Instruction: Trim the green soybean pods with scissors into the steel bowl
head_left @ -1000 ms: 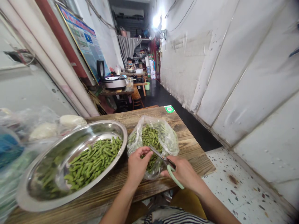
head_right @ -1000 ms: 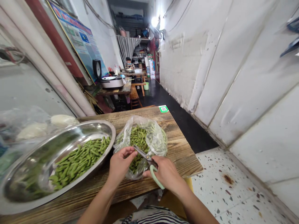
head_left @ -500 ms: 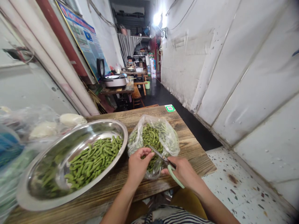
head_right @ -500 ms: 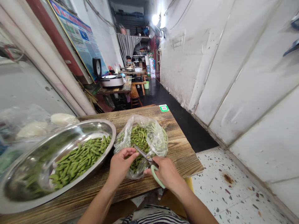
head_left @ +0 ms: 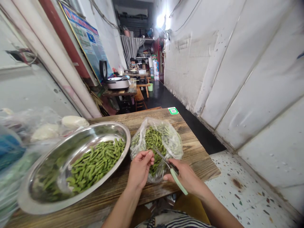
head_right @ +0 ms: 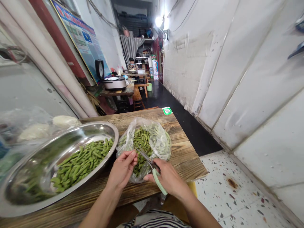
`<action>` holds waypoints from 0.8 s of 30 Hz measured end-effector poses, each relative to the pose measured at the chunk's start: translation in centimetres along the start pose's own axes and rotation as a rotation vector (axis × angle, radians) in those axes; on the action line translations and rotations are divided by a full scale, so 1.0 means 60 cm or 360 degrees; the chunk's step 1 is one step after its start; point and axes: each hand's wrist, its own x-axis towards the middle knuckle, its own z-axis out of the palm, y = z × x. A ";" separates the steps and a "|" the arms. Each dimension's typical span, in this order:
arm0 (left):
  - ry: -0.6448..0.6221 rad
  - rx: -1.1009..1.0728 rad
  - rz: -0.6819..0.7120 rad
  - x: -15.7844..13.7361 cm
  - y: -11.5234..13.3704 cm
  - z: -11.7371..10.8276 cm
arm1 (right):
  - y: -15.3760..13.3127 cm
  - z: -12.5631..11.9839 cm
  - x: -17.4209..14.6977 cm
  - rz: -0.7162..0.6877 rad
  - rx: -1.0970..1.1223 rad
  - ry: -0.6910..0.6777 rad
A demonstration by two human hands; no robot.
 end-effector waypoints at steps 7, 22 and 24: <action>0.0013 -0.0026 -0.0029 -0.014 -0.020 0.014 | -0.004 0.003 -0.002 -0.0021 0.0007 -0.0038; -0.0047 0.1318 0.0573 0.034 0.008 -0.013 | 0.023 -0.008 0.007 0.0168 -0.0263 0.0136; -0.0105 0.1833 0.0803 0.040 0.000 -0.011 | 0.023 -0.009 0.007 0.0169 -0.0268 0.0109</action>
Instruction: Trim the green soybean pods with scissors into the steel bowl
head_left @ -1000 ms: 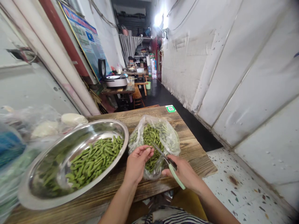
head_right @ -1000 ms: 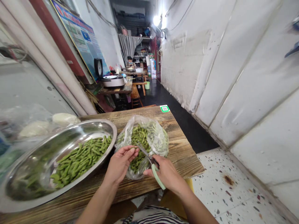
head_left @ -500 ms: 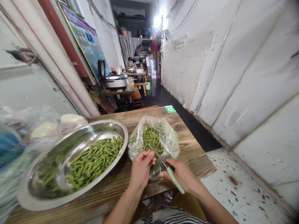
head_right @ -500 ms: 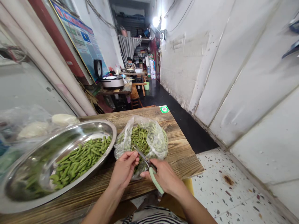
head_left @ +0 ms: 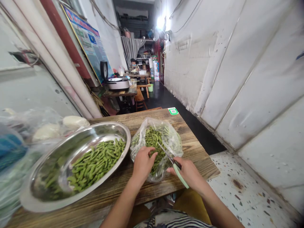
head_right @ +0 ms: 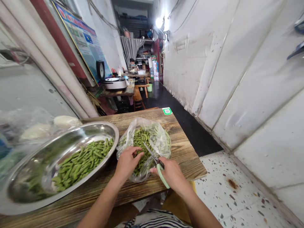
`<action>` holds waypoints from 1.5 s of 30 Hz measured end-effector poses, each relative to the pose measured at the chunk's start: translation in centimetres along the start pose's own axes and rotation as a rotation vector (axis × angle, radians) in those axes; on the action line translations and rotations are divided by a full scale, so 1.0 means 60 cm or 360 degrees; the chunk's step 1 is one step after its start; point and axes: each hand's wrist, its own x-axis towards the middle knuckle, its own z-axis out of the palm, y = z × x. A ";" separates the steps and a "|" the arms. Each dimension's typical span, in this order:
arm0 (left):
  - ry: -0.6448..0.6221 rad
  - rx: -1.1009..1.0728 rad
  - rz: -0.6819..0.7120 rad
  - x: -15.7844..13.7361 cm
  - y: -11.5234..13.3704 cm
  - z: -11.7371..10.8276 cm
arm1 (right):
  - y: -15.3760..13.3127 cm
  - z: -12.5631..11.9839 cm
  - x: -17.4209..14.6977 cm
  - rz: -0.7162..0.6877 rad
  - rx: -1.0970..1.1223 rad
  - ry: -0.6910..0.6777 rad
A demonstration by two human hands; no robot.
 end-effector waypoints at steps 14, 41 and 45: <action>-0.0058 -0.1044 -0.0389 0.025 -0.011 0.012 | -0.001 -0.007 -0.001 0.0026 0.0001 0.0000; -0.0344 -0.1117 -0.0545 -0.003 -0.005 0.001 | -0.011 -0.015 0.000 -0.0067 -0.0038 -0.0038; -0.0369 -0.1146 -0.0540 -0.005 -0.004 -0.002 | -0.008 -0.012 0.000 -0.0066 -0.0039 -0.0013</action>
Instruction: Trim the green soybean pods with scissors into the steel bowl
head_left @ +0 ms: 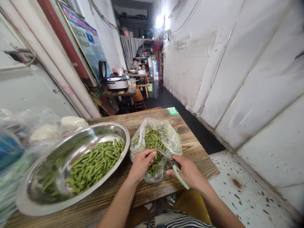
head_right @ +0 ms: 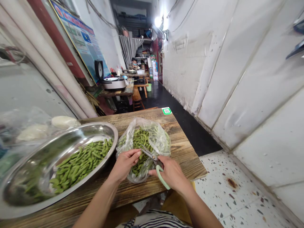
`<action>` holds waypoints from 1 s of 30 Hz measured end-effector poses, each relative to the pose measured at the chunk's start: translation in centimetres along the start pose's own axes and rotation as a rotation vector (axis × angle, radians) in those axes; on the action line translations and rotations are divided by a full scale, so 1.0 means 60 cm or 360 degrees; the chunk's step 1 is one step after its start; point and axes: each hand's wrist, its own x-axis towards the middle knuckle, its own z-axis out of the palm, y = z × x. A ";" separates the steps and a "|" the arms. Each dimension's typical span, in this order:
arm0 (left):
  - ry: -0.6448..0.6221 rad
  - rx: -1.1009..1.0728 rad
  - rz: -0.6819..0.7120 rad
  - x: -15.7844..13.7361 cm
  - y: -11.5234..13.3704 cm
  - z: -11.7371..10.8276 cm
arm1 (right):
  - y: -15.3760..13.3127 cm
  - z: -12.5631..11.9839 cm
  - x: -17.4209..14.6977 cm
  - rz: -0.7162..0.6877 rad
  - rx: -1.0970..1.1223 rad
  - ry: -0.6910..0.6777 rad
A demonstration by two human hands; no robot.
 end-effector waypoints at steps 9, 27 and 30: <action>-0.0054 0.0021 0.0034 -0.004 0.004 0.003 | -0.002 0.005 -0.002 -0.0062 0.0016 0.0029; 0.0263 -0.1093 -0.0264 -0.003 0.016 0.004 | -0.008 0.004 -0.003 -0.0084 0.0158 -0.0038; 0.0242 -0.1147 -0.0329 -0.008 0.016 0.013 | -0.010 0.008 -0.003 -0.0097 0.0110 -0.0005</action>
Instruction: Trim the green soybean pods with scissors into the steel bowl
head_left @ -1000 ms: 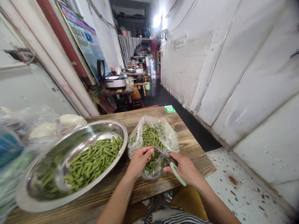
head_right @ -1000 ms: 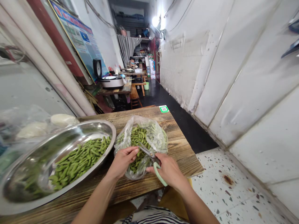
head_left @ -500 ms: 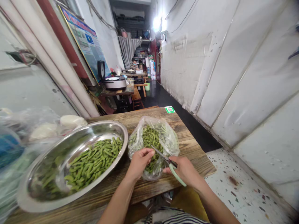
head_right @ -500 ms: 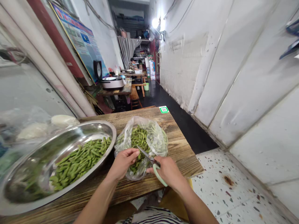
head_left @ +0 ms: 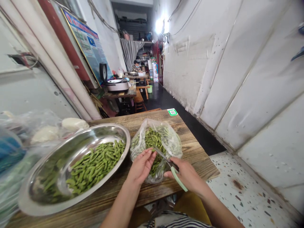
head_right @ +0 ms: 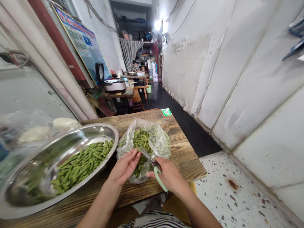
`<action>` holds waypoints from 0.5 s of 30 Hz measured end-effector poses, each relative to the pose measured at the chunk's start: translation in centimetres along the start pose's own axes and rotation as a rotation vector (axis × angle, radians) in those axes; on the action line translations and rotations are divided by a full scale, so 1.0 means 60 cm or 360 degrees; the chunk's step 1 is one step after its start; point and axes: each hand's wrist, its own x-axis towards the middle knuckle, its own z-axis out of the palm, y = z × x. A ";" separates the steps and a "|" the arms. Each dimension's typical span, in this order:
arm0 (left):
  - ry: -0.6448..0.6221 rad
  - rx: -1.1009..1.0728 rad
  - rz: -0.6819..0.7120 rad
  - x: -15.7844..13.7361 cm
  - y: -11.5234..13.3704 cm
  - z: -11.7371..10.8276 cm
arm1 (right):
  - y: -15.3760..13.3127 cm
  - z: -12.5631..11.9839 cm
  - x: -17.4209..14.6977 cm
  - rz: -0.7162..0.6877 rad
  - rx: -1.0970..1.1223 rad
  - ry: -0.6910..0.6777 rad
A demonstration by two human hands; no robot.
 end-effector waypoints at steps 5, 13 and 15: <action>0.0011 -0.0016 -0.0041 -0.006 -0.002 0.005 | -0.001 0.007 0.003 0.0002 -0.0082 0.0099; 0.0049 0.0019 -0.0007 -0.014 -0.002 0.009 | 0.004 0.008 0.007 0.0037 -0.0230 0.0139; 0.0046 0.0032 0.0004 -0.015 -0.003 0.009 | 0.002 0.006 0.007 0.0018 -0.0241 0.0154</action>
